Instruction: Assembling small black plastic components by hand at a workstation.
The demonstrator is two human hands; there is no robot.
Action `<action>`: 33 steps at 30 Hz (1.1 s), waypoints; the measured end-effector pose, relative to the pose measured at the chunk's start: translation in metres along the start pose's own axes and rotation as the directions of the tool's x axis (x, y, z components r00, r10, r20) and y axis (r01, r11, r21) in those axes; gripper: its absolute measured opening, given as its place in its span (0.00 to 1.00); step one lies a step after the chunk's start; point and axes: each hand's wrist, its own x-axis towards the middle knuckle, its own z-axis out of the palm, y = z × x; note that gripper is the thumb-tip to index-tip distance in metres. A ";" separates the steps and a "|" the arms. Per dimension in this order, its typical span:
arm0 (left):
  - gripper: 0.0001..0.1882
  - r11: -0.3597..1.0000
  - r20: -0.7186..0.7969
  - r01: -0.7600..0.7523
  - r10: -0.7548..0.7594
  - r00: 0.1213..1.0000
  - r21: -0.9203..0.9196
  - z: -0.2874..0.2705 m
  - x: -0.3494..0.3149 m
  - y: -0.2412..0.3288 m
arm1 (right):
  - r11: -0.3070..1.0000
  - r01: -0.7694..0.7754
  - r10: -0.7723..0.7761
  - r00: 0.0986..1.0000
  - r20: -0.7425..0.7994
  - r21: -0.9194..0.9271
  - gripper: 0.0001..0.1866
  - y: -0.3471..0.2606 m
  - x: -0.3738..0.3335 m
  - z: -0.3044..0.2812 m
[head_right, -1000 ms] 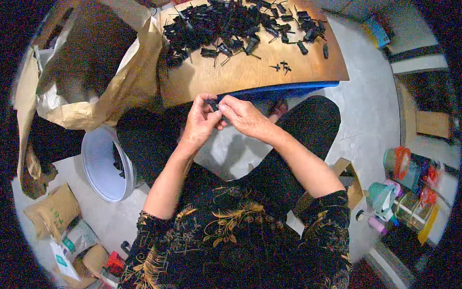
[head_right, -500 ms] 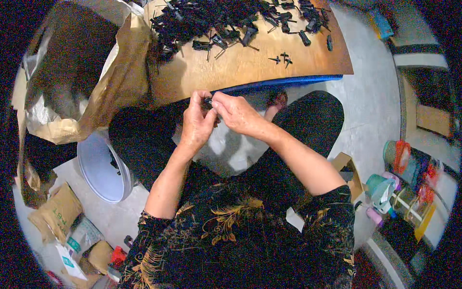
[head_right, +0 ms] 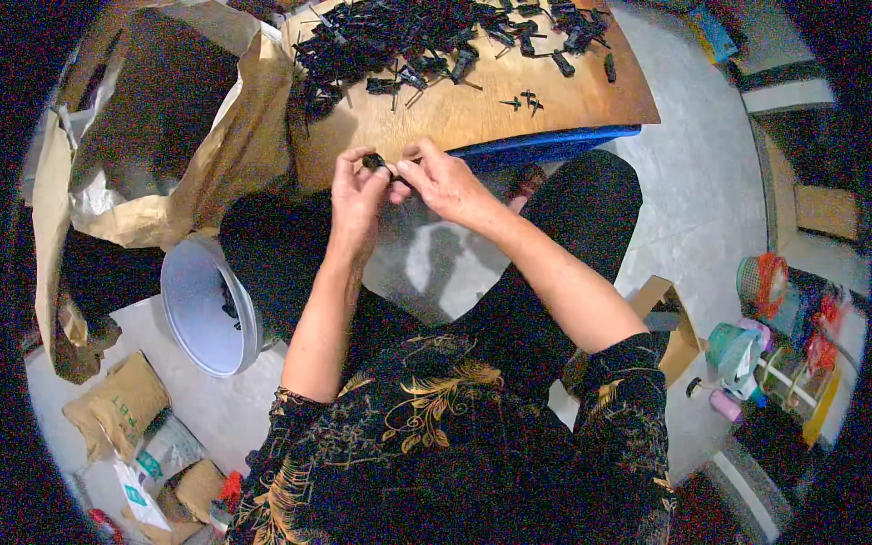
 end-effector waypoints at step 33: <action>0.20 0.922 0.326 -0.075 -0.058 0.944 0.380 0.004 -0.021 -0.001 | 0.986 -0.066 0.052 0.994 0.096 0.155 0.13 0.000 -0.012 -0.010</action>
